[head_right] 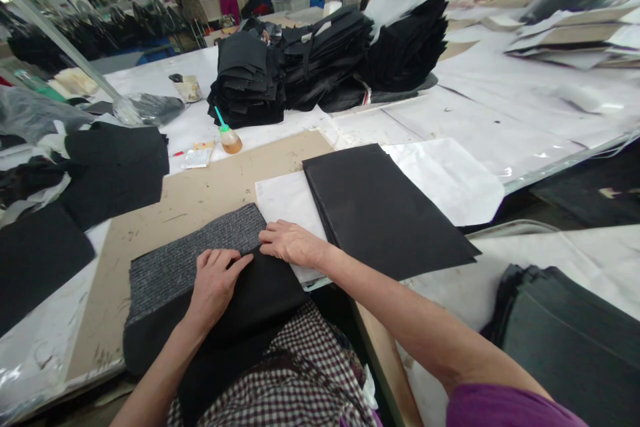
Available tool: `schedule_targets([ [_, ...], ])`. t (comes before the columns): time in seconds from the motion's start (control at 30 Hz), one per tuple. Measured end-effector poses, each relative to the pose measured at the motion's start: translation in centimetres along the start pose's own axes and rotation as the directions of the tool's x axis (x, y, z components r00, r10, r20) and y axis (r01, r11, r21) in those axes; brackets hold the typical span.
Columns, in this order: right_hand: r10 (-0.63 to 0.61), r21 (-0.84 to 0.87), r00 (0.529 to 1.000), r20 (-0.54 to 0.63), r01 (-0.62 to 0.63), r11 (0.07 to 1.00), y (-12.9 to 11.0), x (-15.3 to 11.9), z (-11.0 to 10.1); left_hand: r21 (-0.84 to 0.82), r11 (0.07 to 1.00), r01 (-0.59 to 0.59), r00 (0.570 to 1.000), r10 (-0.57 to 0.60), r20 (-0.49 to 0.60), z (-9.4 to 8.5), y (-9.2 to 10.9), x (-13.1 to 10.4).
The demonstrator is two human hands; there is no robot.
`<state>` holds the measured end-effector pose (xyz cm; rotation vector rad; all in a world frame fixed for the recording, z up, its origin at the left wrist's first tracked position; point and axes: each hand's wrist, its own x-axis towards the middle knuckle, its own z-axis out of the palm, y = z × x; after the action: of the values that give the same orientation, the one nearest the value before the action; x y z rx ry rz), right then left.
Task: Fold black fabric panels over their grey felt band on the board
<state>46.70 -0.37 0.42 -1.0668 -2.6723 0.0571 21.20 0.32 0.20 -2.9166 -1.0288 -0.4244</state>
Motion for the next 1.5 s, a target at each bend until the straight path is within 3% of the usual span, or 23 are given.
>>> schedule_targets([
  [0.17,0.028,0.011,1.000,-0.012,-0.027,1.000,0.6,-1.1,0.3,0.039,0.999,-0.029,0.999,0.028,0.025,-0.1,0.3,-0.1],
  [0.3,0.149,-0.017,0.989,-0.003,-0.149,0.989,-0.2,-1.9,-0.9,0.075,0.995,-0.061,0.998,0.060,0.020,-0.3,0.4,-0.2],
  [0.43,0.400,-0.130,0.914,-0.068,-0.406,0.905,-3.9,-0.9,-2.4,0.086,0.993,-0.078,0.997,0.076,0.020,-0.3,0.4,-0.3],
  [0.53,0.479,-0.080,0.863,-0.159,-0.495,0.865,-7.3,0.8,-1.3,0.078,0.994,-0.070,0.997,0.069,0.021,-0.1,0.2,-0.4],
  [0.63,0.452,-0.011,0.874,-0.177,-0.461,0.887,-9.6,1.8,1.2,0.023,0.999,-0.043,0.999,0.043,-0.002,0.0,-0.6,-1.1],
  [0.73,0.456,0.019,0.876,-0.159,-0.459,0.888,-10.1,1.6,2.7,-0.090,0.996,-0.001,1.000,-0.001,-0.018,-0.4,-2.4,-2.9],
  [0.93,0.396,-0.010,0.912,-0.106,-0.399,0.917,-9.9,1.2,1.8,-0.126,0.992,0.022,1.000,-0.021,0.009,-1.6,-5.8,-7.5],
  [1.23,0.397,-0.079,0.914,-0.083,-0.403,0.912,-10.3,2.2,1.3,0.060,0.996,-0.072,0.995,0.068,0.076,-3.0,-5.2,-7.7],
  [1.37,0.368,-0.114,0.920,-0.132,-0.383,0.917,-12.0,4.4,1.6,0.094,0.993,-0.066,0.995,0.058,0.081,-3.4,-4.8,-7.6],
  [1.5,0.304,-0.056,0.948,-0.091,-0.310,0.949,-14.2,6.4,3.3,0.071,0.997,-0.017,0.997,0.012,0.078,-3.2,-5.2,-8.1],
])
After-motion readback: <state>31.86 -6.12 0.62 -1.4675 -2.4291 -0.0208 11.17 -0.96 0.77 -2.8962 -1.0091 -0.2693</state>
